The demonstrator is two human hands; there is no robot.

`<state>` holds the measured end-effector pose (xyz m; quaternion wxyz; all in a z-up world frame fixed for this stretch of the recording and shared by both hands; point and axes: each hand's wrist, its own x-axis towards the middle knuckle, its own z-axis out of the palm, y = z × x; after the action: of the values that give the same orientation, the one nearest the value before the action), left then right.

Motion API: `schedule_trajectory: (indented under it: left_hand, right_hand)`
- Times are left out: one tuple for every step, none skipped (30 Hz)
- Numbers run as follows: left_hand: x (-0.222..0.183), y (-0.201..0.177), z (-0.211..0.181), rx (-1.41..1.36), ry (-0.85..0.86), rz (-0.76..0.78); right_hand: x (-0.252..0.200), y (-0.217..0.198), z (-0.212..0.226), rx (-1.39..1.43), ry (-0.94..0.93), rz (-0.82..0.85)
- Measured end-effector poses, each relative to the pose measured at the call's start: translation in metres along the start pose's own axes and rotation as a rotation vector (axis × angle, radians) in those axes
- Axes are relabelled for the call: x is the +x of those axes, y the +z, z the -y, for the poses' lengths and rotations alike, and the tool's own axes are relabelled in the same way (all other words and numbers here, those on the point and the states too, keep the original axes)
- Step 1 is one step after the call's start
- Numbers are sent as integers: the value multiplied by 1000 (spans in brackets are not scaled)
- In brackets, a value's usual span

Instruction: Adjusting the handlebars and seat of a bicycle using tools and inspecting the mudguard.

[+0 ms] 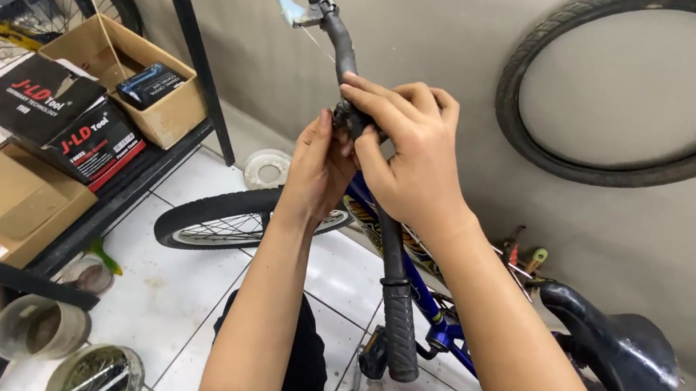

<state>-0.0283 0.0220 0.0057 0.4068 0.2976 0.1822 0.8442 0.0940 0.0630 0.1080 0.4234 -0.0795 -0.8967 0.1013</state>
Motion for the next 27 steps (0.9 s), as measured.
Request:
schedule_trajectory:
  left_hand:
    - [-3,-4,3,5,3,-5]
    - [-4,-8,4,-6,32,44]
    - [-5,-12,5,-17,60,93]
    - [-4,-11,5,-14,56,97]
    - [-3,-9,4,-23,34,71]
    - [-5,-9,4,-33,13,37]
    - [-5,-5,1,-31,9,31]
    - [-4,-2,-2,78,23,-17]
    - [-3,1,-5,187,37,-66]
    - [-4,-4,-3,189,38,-64]
    - [-6,-9,0,90,66,22]
    - [-9,-14,4,-13,89,104]
    - [-10,-12,2,-14,85,103]
    - [-12,-11,0,-16,64,138]
    - [-14,-10,-2,-18,44,173]
    - [-11,-3,-4,-19,40,172]
    - [-8,4,-6,72,36,55]
    - [-4,11,-10,163,40,-60]
    - [-4,7,-9,163,43,-61]
    - [-6,3,-8,109,66,16]
    - [-8,-1,-6,55,89,92]
    - [-9,1,-6,53,86,93]
    - [-10,3,-5,95,78,54]
    - [-13,4,-5,139,69,12]
    - [-9,4,-4,138,65,11]
    - [-8,4,-4,159,89,0]
    - [-7,4,-4,180,113,-12]
  right_hand:
    - [-2,0,0,7,-2,1]
    - [-2,0,1,3,2,-3]
    - [-2,0,1,-1,7,-7]
    - [-2,-1,1,-2,10,-12]
    - [-2,-1,-1,7,7,-12]
    - [-3,0,-1,20,5,-4]
    - [-4,-1,0,24,10,-2]
    - [-4,-1,1,26,6,-6]
    - [-4,0,2,29,3,-11]
    - [-3,0,3,29,3,-14]
    - [-3,0,3,32,7,-12]
    - [-5,0,4,32,17,-6]
    - [-4,-1,3,31,22,-5]
    - [-4,-1,3,31,21,-4]
    - [-4,-1,3,32,20,-2]
    - [-5,-1,3,32,23,-1]
    - [-5,-1,3,37,27,1]
    - [-3,0,3,43,24,2]
    - [-3,0,3,43,21,3]
    - [-3,0,4,37,19,2]
    - [-3,0,4,31,18,1]
    - [-3,0,5,28,20,1]
    - [-3,0,4,37,25,5]
    - [-4,0,5,49,32,10]
    - [-3,-1,3,48,36,12]
    - [-3,-1,3,43,23,8]
    - [-3,0,3,39,9,4]
